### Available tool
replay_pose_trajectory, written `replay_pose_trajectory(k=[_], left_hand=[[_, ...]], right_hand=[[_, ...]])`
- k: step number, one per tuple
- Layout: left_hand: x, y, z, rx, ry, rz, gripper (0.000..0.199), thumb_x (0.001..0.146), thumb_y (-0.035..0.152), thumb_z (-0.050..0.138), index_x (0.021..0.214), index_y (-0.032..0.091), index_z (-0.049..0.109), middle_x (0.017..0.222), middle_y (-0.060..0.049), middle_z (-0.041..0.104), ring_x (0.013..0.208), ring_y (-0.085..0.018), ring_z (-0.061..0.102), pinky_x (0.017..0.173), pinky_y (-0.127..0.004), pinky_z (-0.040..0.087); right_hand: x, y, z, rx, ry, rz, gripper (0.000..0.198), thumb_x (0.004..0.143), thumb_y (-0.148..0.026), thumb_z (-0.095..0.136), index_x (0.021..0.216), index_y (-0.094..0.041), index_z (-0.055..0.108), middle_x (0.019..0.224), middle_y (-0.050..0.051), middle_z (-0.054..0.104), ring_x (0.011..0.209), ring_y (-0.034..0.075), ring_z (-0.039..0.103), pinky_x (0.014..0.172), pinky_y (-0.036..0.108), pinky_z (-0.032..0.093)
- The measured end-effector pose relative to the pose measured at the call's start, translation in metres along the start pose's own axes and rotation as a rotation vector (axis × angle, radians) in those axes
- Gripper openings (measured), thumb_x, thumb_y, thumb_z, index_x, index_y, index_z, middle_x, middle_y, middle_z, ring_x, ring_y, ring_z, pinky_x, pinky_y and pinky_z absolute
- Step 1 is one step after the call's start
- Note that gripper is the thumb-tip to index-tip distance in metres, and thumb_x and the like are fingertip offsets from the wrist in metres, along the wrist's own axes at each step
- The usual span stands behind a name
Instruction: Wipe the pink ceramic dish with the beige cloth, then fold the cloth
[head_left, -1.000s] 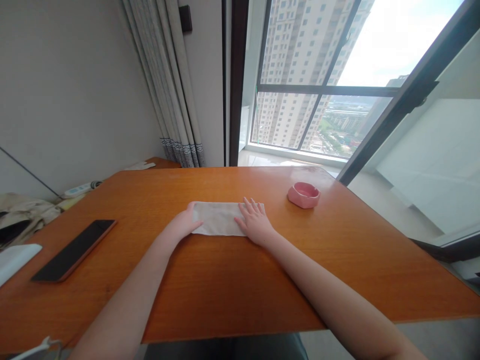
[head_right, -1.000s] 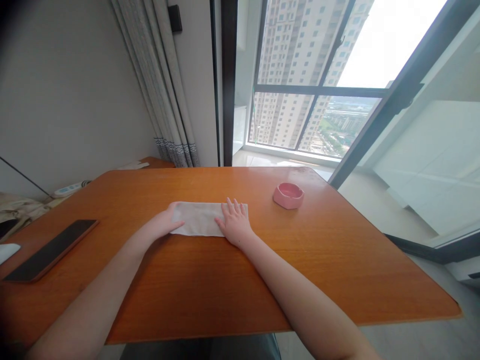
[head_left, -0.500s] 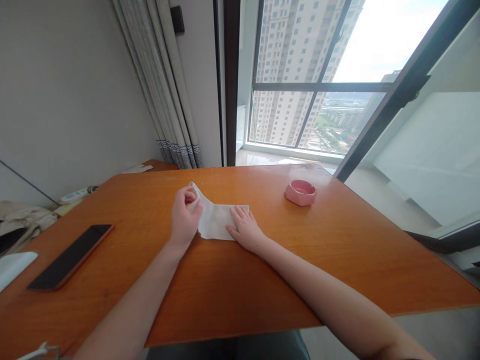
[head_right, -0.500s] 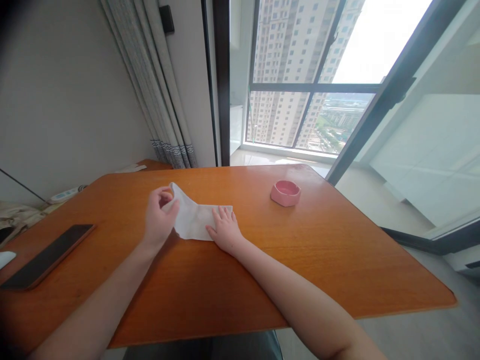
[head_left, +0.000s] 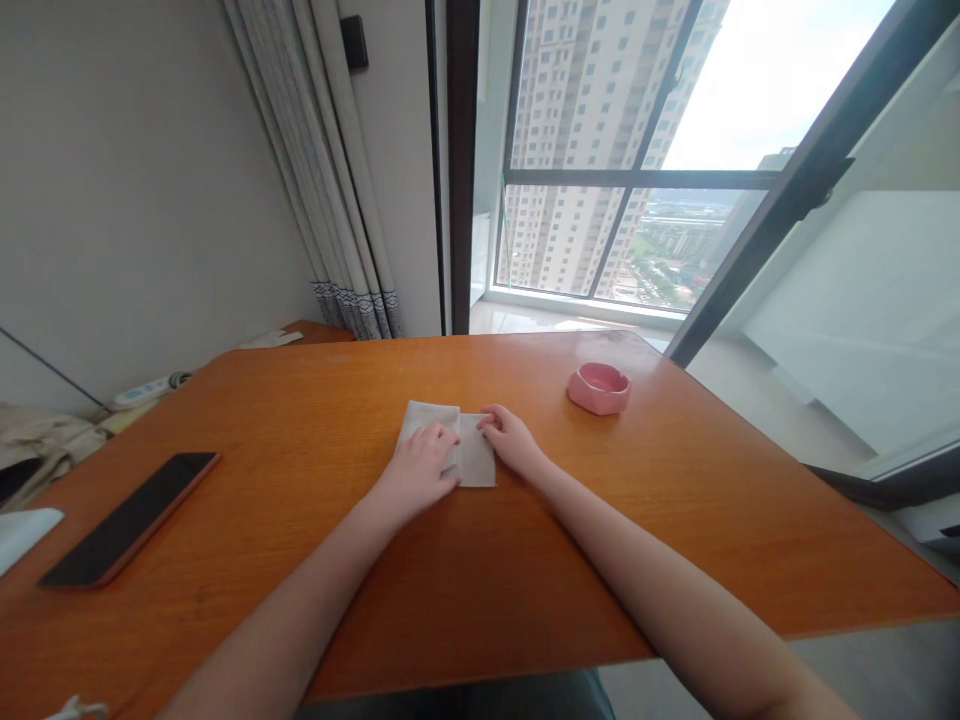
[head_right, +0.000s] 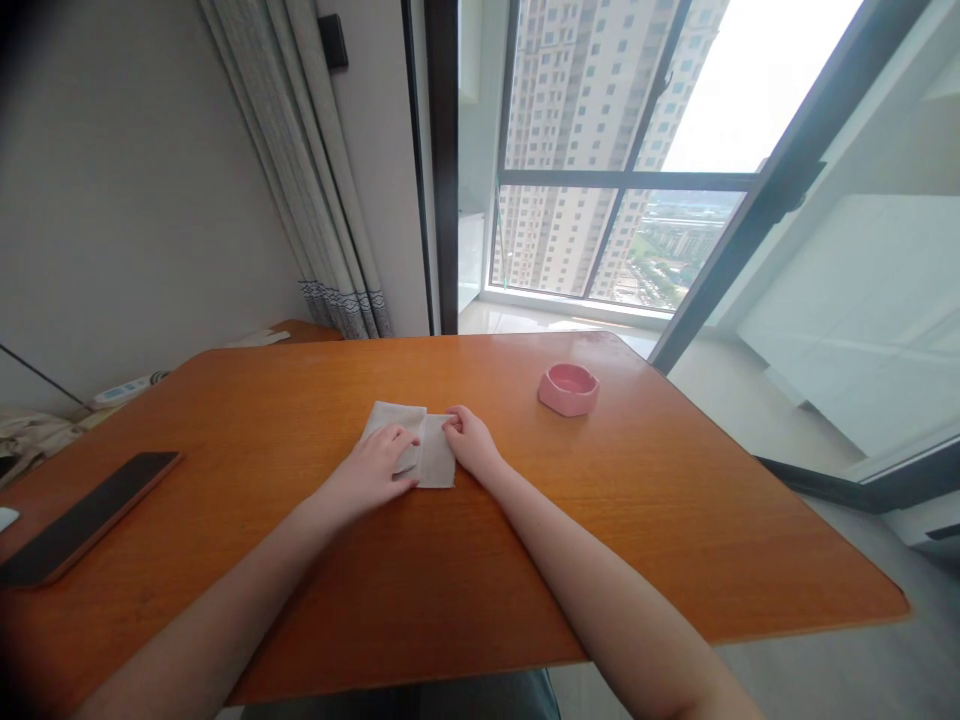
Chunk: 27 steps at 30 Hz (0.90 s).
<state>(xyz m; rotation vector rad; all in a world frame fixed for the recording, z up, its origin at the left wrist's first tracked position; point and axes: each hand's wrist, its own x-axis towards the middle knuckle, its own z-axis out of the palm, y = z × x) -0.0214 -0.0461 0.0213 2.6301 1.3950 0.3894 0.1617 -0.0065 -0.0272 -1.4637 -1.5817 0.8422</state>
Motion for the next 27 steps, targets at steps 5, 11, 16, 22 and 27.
replay_pose_trajectory(k=[5, 11, 16, 22, 27], left_hand=[[-0.002, -0.015, -0.004, 0.035, -0.138, 0.024, 0.008, 0.074, 0.019, 0.05, 0.078, 0.018, 0.056, 0.084, -0.005, 0.059, 0.078, -0.02, 0.055, 0.068, -0.029, 0.042], [0.004, -0.005, -0.004, -0.053, 0.066, -0.072, 0.009, 0.076, 0.017, 0.046, 0.078, 0.018, 0.055, 0.082, -0.005, 0.06, 0.074, -0.018, 0.055, 0.066, -0.029, 0.042], [0.009, 0.02, 0.016, -0.204, 0.144, 0.137, 0.011, 0.081, 0.018, 0.045, 0.084, 0.018, 0.056, 0.091, -0.006, 0.06, 0.087, -0.018, 0.055, 0.079, -0.029, 0.044], [0.009, 0.024, 0.022, -0.243, 0.113, 0.161, 0.027, 0.087, 0.035, 0.045, 0.099, 0.017, 0.061, 0.104, -0.009, 0.064, 0.099, -0.021, 0.057, 0.091, -0.033, 0.043], [0.011, -0.008, 0.016, -0.117, 0.085, -0.011, 0.044, 0.092, 0.038, 0.031, 0.126, 0.016, 0.05, 0.136, -0.012, 0.049, 0.128, -0.023, 0.041, 0.108, -0.043, 0.028]], right_hand=[[-0.001, 0.002, 0.002, 0.01, -0.003, -0.019, 0.024, 0.075, -0.015, 0.047, 0.097, -0.019, 0.058, 0.083, 0.0, 0.065, 0.076, 0.014, 0.059, 0.074, 0.028, 0.046], [0.002, 0.004, 0.0, 0.112, 0.012, 0.028, 0.021, 0.077, -0.019, 0.048, 0.097, -0.019, 0.055, 0.081, 0.0, 0.064, 0.074, 0.013, 0.06, 0.074, 0.027, 0.046], [0.006, 0.004, -0.004, 0.22, 0.084, 0.092, 0.023, 0.082, -0.033, 0.045, 0.097, -0.018, 0.055, 0.082, 0.001, 0.063, 0.077, 0.015, 0.06, 0.074, 0.029, 0.047], [0.007, 0.01, -0.007, 0.068, 0.097, 0.033, 0.04, 0.074, -0.016, 0.049, 0.114, -0.017, 0.051, 0.091, 0.003, 0.06, 0.075, 0.014, 0.059, 0.078, 0.032, 0.05], [-0.005, -0.001, -0.006, -0.273, 0.192, -0.274, 0.047, 0.077, -0.015, 0.049, 0.124, -0.014, 0.05, 0.133, 0.016, 0.044, 0.124, 0.025, 0.04, 0.106, 0.044, 0.031]])
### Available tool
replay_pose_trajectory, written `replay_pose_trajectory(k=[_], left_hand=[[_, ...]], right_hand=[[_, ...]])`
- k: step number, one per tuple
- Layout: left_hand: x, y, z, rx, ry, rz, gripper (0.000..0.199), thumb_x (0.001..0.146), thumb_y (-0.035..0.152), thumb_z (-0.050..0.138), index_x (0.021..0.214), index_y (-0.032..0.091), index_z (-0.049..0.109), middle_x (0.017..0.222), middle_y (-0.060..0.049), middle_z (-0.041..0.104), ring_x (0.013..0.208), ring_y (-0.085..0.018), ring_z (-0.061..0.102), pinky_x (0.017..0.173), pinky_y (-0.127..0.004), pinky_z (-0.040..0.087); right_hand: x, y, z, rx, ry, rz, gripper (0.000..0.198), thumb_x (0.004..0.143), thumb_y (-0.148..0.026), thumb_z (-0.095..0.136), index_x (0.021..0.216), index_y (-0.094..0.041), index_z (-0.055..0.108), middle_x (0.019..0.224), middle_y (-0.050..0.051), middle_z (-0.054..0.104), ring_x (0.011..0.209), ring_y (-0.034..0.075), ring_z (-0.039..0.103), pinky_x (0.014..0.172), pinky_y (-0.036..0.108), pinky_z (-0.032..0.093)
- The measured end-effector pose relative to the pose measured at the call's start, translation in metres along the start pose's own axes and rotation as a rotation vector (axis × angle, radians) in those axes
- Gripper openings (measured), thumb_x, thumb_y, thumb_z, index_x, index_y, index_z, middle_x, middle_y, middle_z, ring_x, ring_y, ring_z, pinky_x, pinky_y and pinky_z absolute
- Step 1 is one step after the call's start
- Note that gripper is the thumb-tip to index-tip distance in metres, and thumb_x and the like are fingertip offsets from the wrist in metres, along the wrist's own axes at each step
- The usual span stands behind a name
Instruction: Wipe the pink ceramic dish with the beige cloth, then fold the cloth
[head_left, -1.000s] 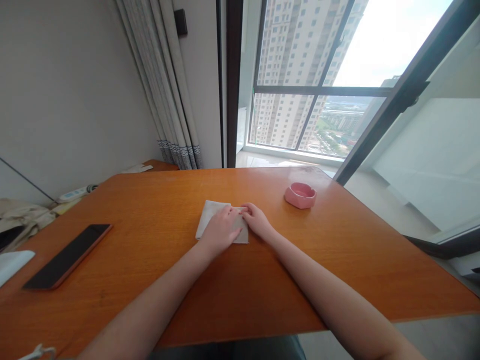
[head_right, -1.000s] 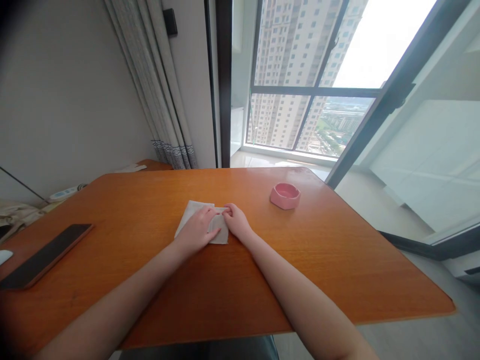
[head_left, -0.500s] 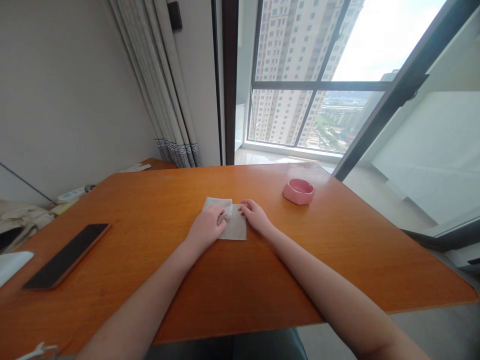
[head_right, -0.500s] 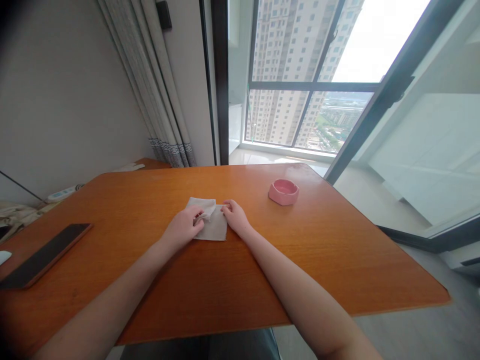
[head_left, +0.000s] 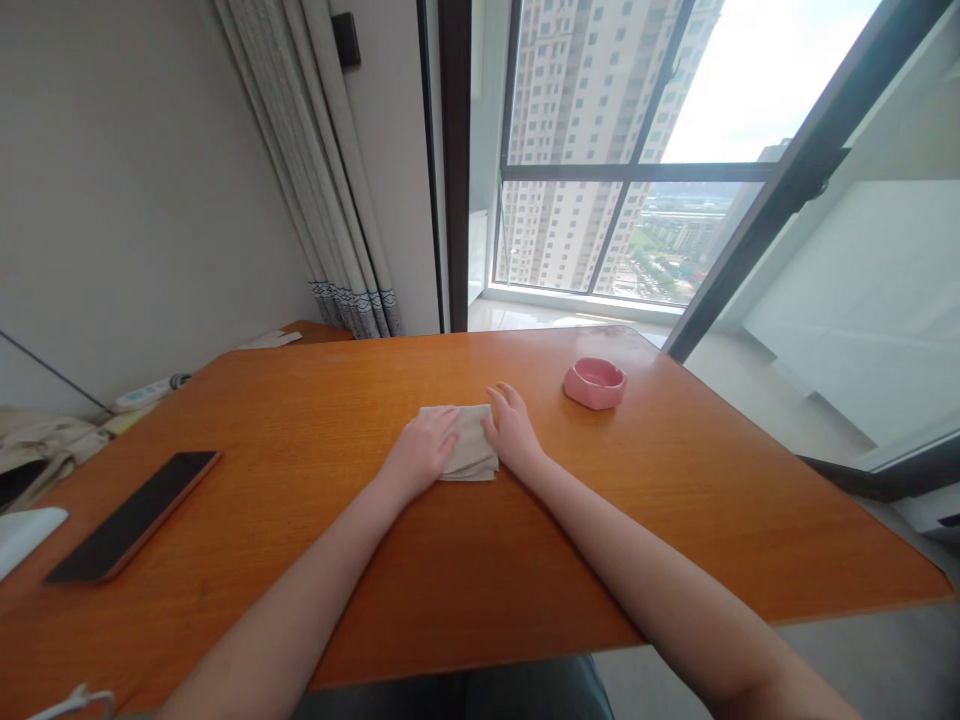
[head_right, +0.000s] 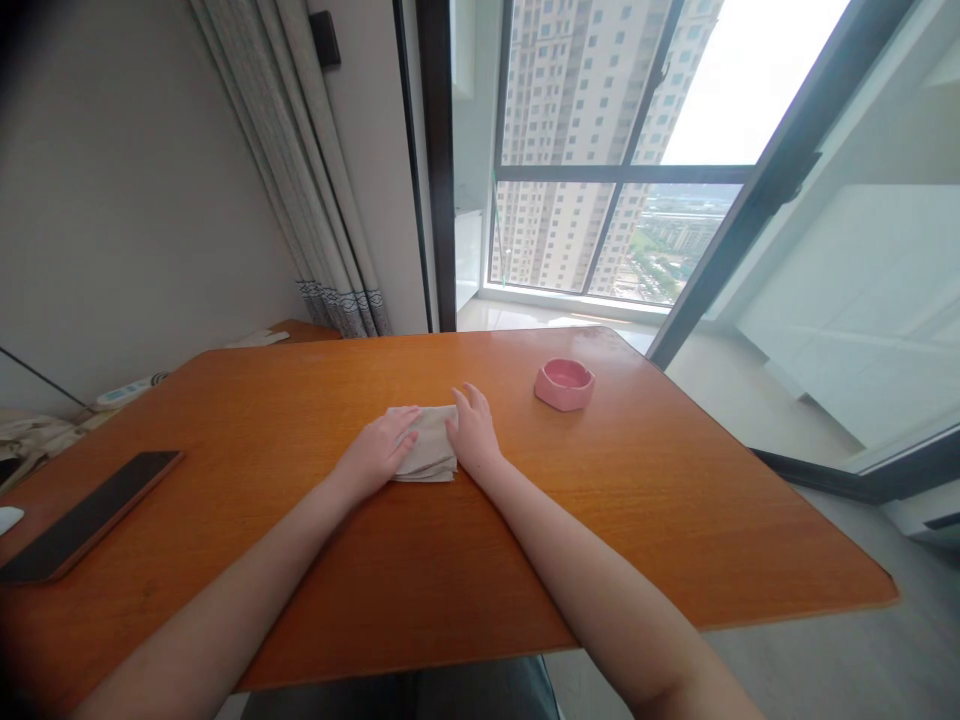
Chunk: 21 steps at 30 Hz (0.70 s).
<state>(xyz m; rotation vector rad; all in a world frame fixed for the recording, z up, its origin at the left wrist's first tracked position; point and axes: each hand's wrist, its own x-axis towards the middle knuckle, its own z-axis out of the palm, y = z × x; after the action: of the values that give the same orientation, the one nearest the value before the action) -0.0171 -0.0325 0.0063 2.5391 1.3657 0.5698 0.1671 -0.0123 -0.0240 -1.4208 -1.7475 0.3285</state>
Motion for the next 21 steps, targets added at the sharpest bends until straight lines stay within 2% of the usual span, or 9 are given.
replay_pose_trajectory(k=[1, 3, 5, 7, 10, 12, 14, 17, 21], left_hand=[[0.0, -0.007, 0.003, 0.055, -0.037, -0.054, 0.047, 0.092, 0.039, 0.033, 0.131, 0.017, 0.045, 0.141, -0.013, 0.042, 0.133, -0.026, 0.034, 0.109, -0.049, 0.023], [-0.001, -0.015, 0.013, 0.109, -0.098, -0.144, 0.051, 0.091, 0.038, 0.034, 0.137, 0.017, 0.037, 0.148, -0.016, 0.03, 0.138, -0.03, 0.021, 0.108, -0.058, 0.016], [-0.003, -0.014, 0.022, 0.046, -0.122, -0.15, 0.053, 0.09, 0.031, 0.035, 0.14, 0.015, 0.031, 0.149, -0.018, 0.026, 0.139, -0.03, 0.017, 0.108, -0.058, 0.017], [-0.005, -0.004, 0.027, -0.101, -0.122, -0.05, 0.056, 0.088, 0.026, 0.036, 0.142, 0.014, 0.028, 0.148, -0.017, 0.028, 0.139, -0.027, 0.019, 0.11, -0.053, 0.02], [-0.009, 0.011, 0.024, -0.296, -0.11, 0.153, 0.056, 0.089, 0.025, 0.036, 0.144, 0.017, 0.025, 0.147, -0.013, 0.033, 0.138, -0.022, 0.024, 0.112, -0.043, 0.025], [-0.011, 0.014, 0.021, -0.304, -0.133, 0.244, 0.055, 0.09, 0.028, 0.037, 0.143, 0.02, 0.027, 0.147, -0.01, 0.032, 0.139, -0.021, 0.022, 0.113, -0.042, 0.024], [-0.012, 0.01, 0.018, -0.233, -0.193, 0.274, 0.055, 0.088, 0.034, 0.042, 0.141, 0.021, 0.032, 0.15, -0.01, 0.026, 0.14, -0.023, 0.018, 0.113, -0.044, 0.022], [-0.013, 0.0, 0.018, -0.133, -0.261, 0.218, 0.055, 0.089, 0.041, 0.04, 0.139, 0.019, 0.037, 0.152, -0.013, 0.02, 0.14, -0.026, 0.016, 0.113, -0.045, 0.02], [-0.013, -0.003, 0.018, -0.068, -0.282, 0.177, 0.053, 0.09, 0.042, 0.038, 0.138, 0.018, 0.039, 0.15, -0.014, 0.026, 0.14, -0.026, 0.018, 0.113, -0.046, 0.019]], right_hand=[[-0.004, -0.007, 0.0, -0.045, -0.015, -0.064, 0.046, 0.08, -0.019, 0.049, 0.126, -0.014, 0.049, 0.137, 0.016, 0.041, 0.129, 0.025, 0.035, 0.108, 0.045, 0.027], [-0.012, -0.025, 0.002, -0.09, -0.129, -0.156, 0.045, 0.085, -0.026, 0.047, 0.129, -0.015, 0.047, 0.139, 0.015, 0.041, 0.131, 0.026, 0.034, 0.11, 0.047, 0.025], [-0.022, -0.042, 0.006, -0.12, -0.266, -0.171, 0.045, 0.089, -0.028, 0.042, 0.132, -0.016, 0.045, 0.139, 0.015, 0.043, 0.13, 0.025, 0.037, 0.109, 0.047, 0.026], [-0.031, -0.056, 0.009, -0.167, -0.312, -0.111, 0.045, 0.092, -0.029, 0.036, 0.135, -0.017, 0.042, 0.14, 0.016, 0.042, 0.131, 0.026, 0.036, 0.108, 0.05, 0.024], [-0.043, -0.062, 0.007, -0.218, -0.269, -0.009, 0.052, 0.093, -0.04, 0.031, 0.141, -0.019, 0.033, 0.146, 0.015, 0.032, 0.133, 0.031, 0.031, 0.106, 0.053, 0.023], [-0.052, -0.056, 0.001, -0.253, -0.287, 0.021, 0.06, 0.092, -0.048, 0.032, 0.144, -0.019, 0.028, 0.149, 0.016, 0.025, 0.134, 0.035, 0.029, 0.104, 0.056, 0.023], [-0.062, -0.043, -0.009, -0.342, -0.322, 0.037, 0.066, 0.089, -0.053, 0.037, 0.144, -0.02, 0.027, 0.15, 0.016, 0.024, 0.134, 0.04, 0.025, 0.104, 0.06, 0.02], [-0.073, -0.015, -0.032, -0.52, -0.317, 0.064, 0.072, 0.084, -0.056, 0.044, 0.144, -0.022, 0.027, 0.149, 0.015, 0.026, 0.135, 0.044, 0.018, 0.104, 0.064, 0.012], [-0.08, 0.03, -0.078, -0.701, -0.314, 0.209, 0.07, 0.086, -0.056, 0.034, 0.146, -0.024, 0.018, 0.15, 0.009, 0.028, 0.136, 0.039, 0.021, 0.104, 0.063, 0.017]])
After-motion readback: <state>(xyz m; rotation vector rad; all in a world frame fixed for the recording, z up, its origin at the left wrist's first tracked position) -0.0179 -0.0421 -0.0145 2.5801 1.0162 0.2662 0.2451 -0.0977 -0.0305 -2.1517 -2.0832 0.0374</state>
